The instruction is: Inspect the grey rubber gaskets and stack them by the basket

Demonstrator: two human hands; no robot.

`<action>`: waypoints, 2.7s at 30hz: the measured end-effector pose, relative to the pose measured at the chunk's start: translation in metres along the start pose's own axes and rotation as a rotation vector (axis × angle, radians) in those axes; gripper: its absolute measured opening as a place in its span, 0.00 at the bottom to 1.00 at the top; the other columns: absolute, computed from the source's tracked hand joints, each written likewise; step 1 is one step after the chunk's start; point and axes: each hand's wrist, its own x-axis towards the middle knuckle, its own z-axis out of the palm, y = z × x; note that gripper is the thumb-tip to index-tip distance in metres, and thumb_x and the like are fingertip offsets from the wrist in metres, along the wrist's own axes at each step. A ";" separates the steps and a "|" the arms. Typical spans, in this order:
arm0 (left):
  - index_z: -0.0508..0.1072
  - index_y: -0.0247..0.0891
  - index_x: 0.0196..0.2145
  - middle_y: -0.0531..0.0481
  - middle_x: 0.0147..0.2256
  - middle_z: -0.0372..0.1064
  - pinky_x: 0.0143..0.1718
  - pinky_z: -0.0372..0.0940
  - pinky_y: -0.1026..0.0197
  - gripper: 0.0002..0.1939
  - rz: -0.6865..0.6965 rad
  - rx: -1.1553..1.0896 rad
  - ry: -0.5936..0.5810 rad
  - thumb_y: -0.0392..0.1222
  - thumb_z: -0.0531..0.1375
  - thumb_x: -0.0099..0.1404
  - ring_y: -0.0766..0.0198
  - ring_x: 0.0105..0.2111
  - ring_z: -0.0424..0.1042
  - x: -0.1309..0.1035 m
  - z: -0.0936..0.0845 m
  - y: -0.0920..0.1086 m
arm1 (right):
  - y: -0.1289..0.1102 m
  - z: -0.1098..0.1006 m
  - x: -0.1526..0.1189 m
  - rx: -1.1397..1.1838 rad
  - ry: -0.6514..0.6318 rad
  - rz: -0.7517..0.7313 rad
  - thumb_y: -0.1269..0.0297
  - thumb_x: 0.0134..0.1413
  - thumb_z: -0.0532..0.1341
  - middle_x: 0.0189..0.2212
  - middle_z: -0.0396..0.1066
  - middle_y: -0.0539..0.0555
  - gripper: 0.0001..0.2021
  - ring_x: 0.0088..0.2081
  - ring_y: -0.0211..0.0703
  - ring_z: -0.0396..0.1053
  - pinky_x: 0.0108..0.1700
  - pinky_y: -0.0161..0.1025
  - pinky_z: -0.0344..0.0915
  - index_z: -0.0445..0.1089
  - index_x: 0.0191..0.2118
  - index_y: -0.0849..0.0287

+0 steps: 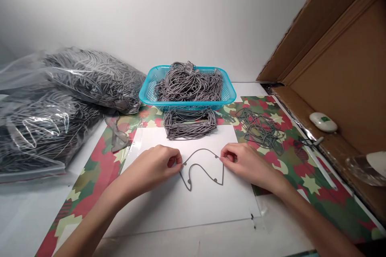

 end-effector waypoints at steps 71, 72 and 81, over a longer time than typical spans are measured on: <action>0.68 0.41 0.28 0.49 0.30 0.72 0.29 0.56 0.59 0.10 0.049 -0.077 0.339 0.42 0.50 0.64 0.59 0.29 0.68 0.000 -0.006 -0.017 | -0.009 0.026 0.025 0.984 0.312 -0.050 0.48 0.54 0.61 0.22 0.65 0.44 0.17 0.24 0.37 0.65 0.29 0.37 0.64 0.57 0.37 0.54; 0.67 0.41 0.29 0.49 0.30 0.72 0.30 0.58 0.59 0.10 0.068 -0.115 0.353 0.44 0.49 0.65 0.59 0.29 0.68 0.000 -0.008 -0.017 | -0.012 0.022 0.027 1.017 0.311 -0.044 0.48 0.53 0.62 0.22 0.64 0.44 0.18 0.23 0.37 0.65 0.28 0.37 0.64 0.57 0.38 0.54; 0.65 0.38 0.32 0.51 0.28 0.70 0.31 0.65 0.63 0.13 0.126 -0.372 0.584 0.48 0.48 0.68 0.65 0.29 0.71 0.029 -0.024 -0.014 | -0.025 -0.014 0.052 1.068 0.265 -0.030 0.56 0.46 0.67 0.28 0.66 0.46 0.14 0.25 0.35 0.67 0.27 0.35 0.66 0.64 0.33 0.57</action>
